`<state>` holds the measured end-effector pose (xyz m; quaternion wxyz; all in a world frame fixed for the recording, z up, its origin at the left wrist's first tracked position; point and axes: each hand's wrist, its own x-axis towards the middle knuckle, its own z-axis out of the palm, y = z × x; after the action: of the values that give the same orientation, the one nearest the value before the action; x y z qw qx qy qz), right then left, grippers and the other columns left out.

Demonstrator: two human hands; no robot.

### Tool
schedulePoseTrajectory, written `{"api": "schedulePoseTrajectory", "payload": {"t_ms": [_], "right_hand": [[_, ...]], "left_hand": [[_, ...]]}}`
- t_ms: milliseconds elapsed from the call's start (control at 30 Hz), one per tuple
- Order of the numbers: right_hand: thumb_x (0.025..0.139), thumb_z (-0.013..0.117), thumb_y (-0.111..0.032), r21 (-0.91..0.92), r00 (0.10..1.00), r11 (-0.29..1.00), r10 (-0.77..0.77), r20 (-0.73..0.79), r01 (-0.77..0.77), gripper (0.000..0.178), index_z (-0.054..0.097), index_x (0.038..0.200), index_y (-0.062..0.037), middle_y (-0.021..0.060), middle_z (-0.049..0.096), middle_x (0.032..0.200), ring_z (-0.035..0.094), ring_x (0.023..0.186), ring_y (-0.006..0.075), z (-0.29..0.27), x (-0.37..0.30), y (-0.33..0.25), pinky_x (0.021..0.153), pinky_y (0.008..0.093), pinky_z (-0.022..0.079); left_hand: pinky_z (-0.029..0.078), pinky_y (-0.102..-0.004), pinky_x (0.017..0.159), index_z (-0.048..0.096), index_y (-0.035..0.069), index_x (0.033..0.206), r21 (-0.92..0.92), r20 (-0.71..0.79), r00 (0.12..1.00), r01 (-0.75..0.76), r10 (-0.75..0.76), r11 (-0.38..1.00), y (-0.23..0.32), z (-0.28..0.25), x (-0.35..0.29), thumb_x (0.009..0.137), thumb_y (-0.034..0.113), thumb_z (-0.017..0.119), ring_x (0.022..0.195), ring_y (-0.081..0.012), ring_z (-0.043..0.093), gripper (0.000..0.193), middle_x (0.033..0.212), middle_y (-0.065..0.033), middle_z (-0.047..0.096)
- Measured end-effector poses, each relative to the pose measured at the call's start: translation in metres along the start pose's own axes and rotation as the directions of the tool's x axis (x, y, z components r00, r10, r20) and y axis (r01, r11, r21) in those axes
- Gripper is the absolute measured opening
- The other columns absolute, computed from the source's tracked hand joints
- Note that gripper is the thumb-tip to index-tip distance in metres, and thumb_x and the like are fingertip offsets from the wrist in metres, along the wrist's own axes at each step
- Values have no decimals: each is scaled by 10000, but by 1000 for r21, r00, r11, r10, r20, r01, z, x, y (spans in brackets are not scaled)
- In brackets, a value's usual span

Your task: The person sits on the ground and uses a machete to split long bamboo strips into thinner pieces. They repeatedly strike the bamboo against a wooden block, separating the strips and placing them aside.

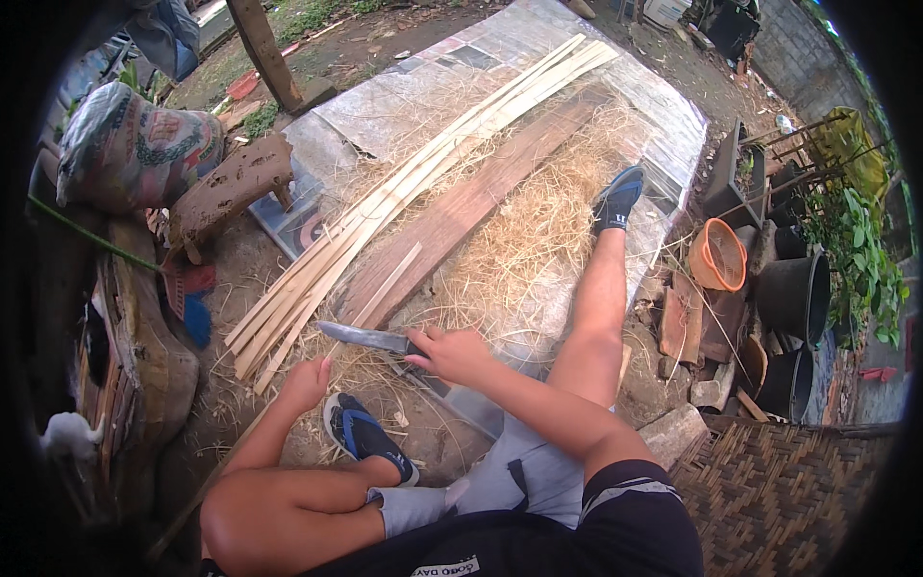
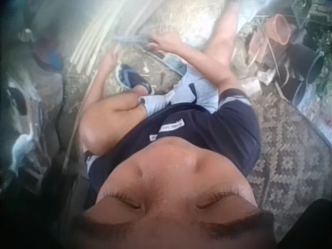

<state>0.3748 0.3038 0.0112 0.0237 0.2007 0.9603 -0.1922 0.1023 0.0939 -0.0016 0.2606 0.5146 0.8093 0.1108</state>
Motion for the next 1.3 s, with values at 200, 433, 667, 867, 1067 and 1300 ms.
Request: {"api": "schedulePoseTrajectory", "payload": {"t_ms": [200,433,667,867,1067,1300], "right_hand": [[1012,501,-580,104,927,929,364,-91,-355,514,603,1278,-152,132,712,920,728,754,363,5,31,51,619,468,587],[1032,498,-534,162,800,809,585,-133,-565,510,586,1291,-104,212,713,929,720,759,379,-7,31,95,648,498,581],[1026,521,-524,62,997,995,79,16,-80,480,587,1251,-106,206,715,949,720,773,392,0,-6,7,687,521,570],[1004,543,-553,128,937,934,343,-63,-333,498,605,1240,-119,172,727,874,726,750,375,8,0,23,636,500,570],[995,544,-575,169,905,908,406,-129,-384,537,600,1337,-164,162,724,851,725,725,378,24,-2,43,615,471,584],[1020,517,-532,269,679,674,729,-86,-689,472,631,1244,-133,223,737,925,717,879,434,-9,3,108,778,531,556]], "left_hand": [[515,-528,742,673,-9,868,-115,160,986,58,-39,992,10,-11,9,1073,368,420,752,-453,657,498,766,-248,670],[523,-428,640,668,4,801,-159,164,986,56,-30,986,-17,-7,-2,1082,397,430,610,-301,647,539,648,-151,636],[406,-296,472,640,45,779,-510,549,800,549,-241,662,-36,-18,7,1079,434,469,502,-113,496,520,600,-19,543],[383,-275,492,640,52,770,-493,468,855,461,-222,737,-30,-27,13,1072,457,487,533,-107,477,528,627,-9,547],[355,-263,480,607,58,758,-526,442,867,458,-229,717,-11,-26,14,1077,469,479,509,-99,426,536,596,6,485],[422,-316,478,611,28,790,-494,527,822,504,-218,708,-9,-57,-12,1077,437,489,517,-124,549,514,624,-32,563]]}}
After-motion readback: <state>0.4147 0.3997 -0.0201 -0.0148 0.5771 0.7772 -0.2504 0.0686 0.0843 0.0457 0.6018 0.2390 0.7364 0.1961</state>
